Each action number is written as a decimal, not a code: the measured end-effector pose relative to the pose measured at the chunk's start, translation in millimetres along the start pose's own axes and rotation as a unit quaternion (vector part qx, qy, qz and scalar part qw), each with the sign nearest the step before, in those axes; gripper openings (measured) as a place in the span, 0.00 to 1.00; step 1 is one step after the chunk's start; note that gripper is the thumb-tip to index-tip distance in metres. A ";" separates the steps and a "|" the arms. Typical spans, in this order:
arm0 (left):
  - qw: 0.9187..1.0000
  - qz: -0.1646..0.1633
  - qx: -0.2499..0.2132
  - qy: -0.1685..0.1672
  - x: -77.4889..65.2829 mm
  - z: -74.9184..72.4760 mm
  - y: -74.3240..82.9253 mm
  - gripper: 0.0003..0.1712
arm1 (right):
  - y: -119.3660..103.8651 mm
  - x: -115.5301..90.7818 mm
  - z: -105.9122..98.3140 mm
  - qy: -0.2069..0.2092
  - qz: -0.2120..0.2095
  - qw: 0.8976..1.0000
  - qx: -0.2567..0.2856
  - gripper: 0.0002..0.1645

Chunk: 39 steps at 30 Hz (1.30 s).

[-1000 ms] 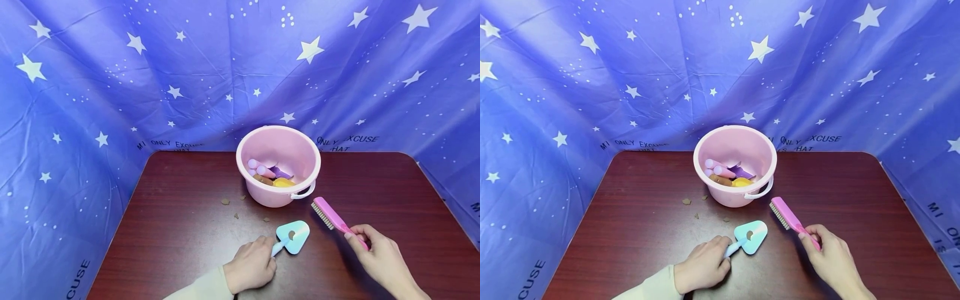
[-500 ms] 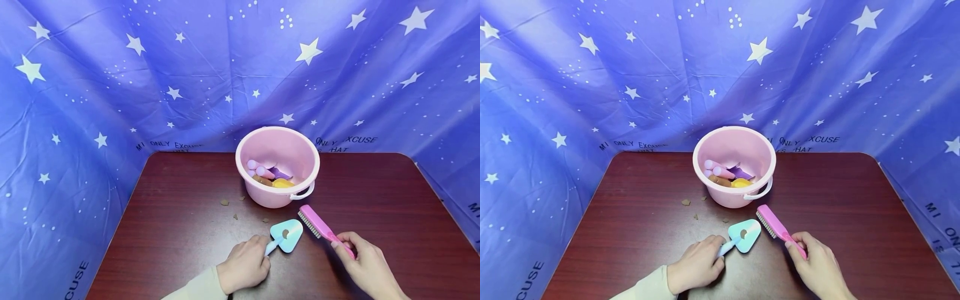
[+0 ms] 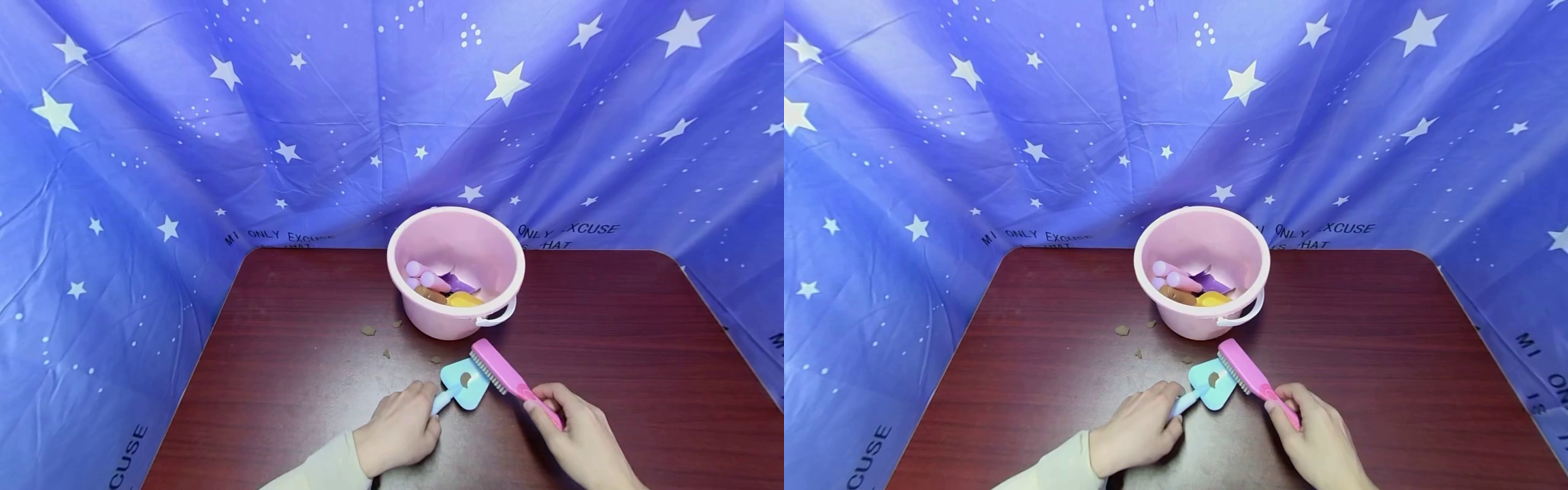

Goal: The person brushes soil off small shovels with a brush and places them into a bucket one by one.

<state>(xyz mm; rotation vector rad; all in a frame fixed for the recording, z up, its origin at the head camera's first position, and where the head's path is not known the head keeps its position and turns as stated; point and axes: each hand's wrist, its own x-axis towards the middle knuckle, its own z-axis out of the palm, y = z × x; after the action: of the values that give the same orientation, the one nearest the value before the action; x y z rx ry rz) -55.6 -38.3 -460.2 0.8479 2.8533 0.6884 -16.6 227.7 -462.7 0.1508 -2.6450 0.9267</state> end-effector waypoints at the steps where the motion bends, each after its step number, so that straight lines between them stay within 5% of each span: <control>1: 1.000 0.000 0.000 0.000 0.1 -0.4 -0.1 0.08 | -1.7 0.0 1.1 0.001 -0.001 1.000 0.001 0.14; 10: 1.000 0.002 0.007 0.003 0.6 -3.4 -0.7 0.07 | -13.5 -0.7 8.3 -0.022 -0.022 0.999 0.019 0.19; 22: 1.000 0.001 0.017 0.013 1.8 -3.3 -0.8 0.08 | -18.3 -6.5 20.2 0.006 -0.094 0.995 0.021 0.24; 39: 1.000 0.008 0.003 0.021 2.9 -1.8 -2.1 0.05 | -16.9 -10.9 30.1 -0.006 -0.099 0.995 0.022 0.23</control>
<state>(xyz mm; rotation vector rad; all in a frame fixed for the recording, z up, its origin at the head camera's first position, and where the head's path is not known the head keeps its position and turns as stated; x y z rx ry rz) -59.5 -39.0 -459.4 0.8683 2.8894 0.7086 -11.1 195.6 -478.6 0.4212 -2.5642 0.9200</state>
